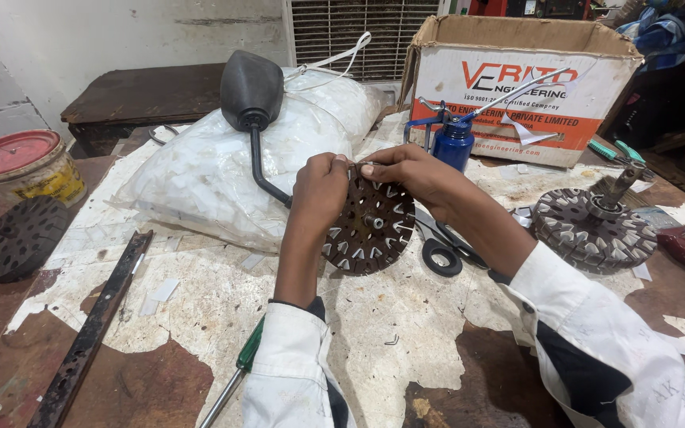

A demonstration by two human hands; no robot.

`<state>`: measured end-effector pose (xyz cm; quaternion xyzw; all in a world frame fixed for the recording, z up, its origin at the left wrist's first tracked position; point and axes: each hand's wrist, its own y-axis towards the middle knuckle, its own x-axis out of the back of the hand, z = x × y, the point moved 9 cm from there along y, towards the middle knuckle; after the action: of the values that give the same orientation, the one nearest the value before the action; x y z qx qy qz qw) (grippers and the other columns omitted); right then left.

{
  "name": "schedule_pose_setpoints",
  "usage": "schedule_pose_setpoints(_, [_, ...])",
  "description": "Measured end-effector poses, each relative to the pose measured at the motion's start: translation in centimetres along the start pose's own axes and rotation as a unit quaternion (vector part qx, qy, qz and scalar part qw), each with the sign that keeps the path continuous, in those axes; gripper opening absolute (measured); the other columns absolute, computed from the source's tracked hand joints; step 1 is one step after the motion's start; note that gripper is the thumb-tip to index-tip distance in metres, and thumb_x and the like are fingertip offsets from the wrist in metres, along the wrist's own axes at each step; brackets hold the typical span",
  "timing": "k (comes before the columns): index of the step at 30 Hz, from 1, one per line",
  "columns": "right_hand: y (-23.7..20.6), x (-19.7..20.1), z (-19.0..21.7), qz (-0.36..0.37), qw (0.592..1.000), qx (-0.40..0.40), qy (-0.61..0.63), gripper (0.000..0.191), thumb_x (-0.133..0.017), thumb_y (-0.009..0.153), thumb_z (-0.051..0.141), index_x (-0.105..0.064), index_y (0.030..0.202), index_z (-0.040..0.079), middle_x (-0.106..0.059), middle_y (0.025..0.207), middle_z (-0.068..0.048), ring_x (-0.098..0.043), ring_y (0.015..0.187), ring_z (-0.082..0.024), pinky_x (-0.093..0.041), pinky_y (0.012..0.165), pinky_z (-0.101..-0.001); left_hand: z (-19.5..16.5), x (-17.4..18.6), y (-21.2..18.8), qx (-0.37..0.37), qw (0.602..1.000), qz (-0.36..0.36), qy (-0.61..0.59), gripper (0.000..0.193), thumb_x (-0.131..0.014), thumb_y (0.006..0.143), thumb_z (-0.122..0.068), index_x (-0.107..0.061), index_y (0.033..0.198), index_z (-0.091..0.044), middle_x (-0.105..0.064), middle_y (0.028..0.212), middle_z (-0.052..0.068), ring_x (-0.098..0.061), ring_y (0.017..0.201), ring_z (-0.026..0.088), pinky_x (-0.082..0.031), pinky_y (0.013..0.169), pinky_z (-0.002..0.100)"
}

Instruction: The person sits at a workshop bench fitting small white pieces into the holes of a circular metal disc. They use scissors to trim the pieces, press each piece into a hole by hand, and turn the disc to work around its surface.

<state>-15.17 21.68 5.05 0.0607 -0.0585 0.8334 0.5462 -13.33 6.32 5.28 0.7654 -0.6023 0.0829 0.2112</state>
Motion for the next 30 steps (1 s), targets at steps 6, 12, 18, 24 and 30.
schedule_pose_setpoints(6, [0.2, -0.2, 0.0, -0.025, 1.000, 0.013, -0.008, 0.027, -0.070, 0.092, 0.017, -0.076, 0.111, -0.001, -0.076, 0.087, -0.005, -0.067, 0.074, -0.011, -0.053, 0.069, -0.0273, -0.3, 0.3, -0.5, 0.007, 1.000, 0.008, -0.009, 0.039, -0.047, 0.098, -0.030, -0.072, 0.108, -0.002, -0.074, 0.103, 0.022, -0.071, 0.098, 0.033, -0.051, 0.086, 0.043])
schedule_pose_setpoints(12, [0.7, -0.4, 0.1, 0.054, 0.993, 0.047, -0.097, 0.040, -0.071, 0.091, 0.017, -0.069, 0.128, 0.001, -0.075, 0.098, -0.005, -0.067, 0.087, -0.011, -0.054, 0.081, -0.0290, -1.1, 0.7, -1.5, 0.018, 0.998, 0.031, -0.058, 0.035, -0.044, 0.099, -0.025, -0.072, 0.107, -0.005, -0.074, 0.096, 0.015, -0.069, 0.089, 0.024, -0.051, 0.082, 0.039])
schedule_pose_setpoints(18, [0.5, 0.1, -0.6, 0.089, 0.996, 0.001, -0.003, 0.046, -0.059, 0.097, 0.020, -0.060, 0.140, 0.004, -0.073, 0.115, -0.003, -0.066, 0.103, -0.010, -0.053, 0.092, -0.0291, -1.6, 0.5, -1.8, -0.001, 0.992, 0.057, -0.115, 0.035, -0.042, 0.099, -0.020, -0.073, 0.105, -0.003, -0.073, 0.092, 0.012, -0.066, 0.085, 0.018, -0.052, 0.079, 0.036])
schedule_pose_setpoints(24, [0.5, 0.1, -0.4, 0.077, 0.996, 0.014, -0.031, 0.043, -0.061, 0.097, 0.019, -0.063, 0.137, 0.002, -0.074, 0.113, -0.004, -0.066, 0.101, -0.009, -0.052, 0.091, -0.0282, -0.7, 0.2, -1.4, 0.018, 0.991, 0.054, -0.122, 0.038, -0.046, 0.100, -0.025, -0.072, 0.104, 0.003, -0.074, 0.091, 0.013, -0.067, 0.083, 0.018, -0.052, 0.077, 0.034])
schedule_pose_setpoints(30, [0.5, 0.1, -0.1, 0.084, 0.995, 0.043, -0.042, 0.042, -0.064, 0.099, 0.022, -0.066, 0.133, -0.003, -0.075, 0.108, -0.005, -0.067, 0.096, -0.010, -0.054, 0.088, -0.0289, -0.4, 0.0, -1.0, 0.007, 0.991, 0.052, -0.122, 0.040, -0.058, 0.095, -0.033, -0.074, 0.102, 0.003, -0.074, 0.088, 0.012, -0.066, 0.080, 0.017, -0.053, 0.074, 0.033])
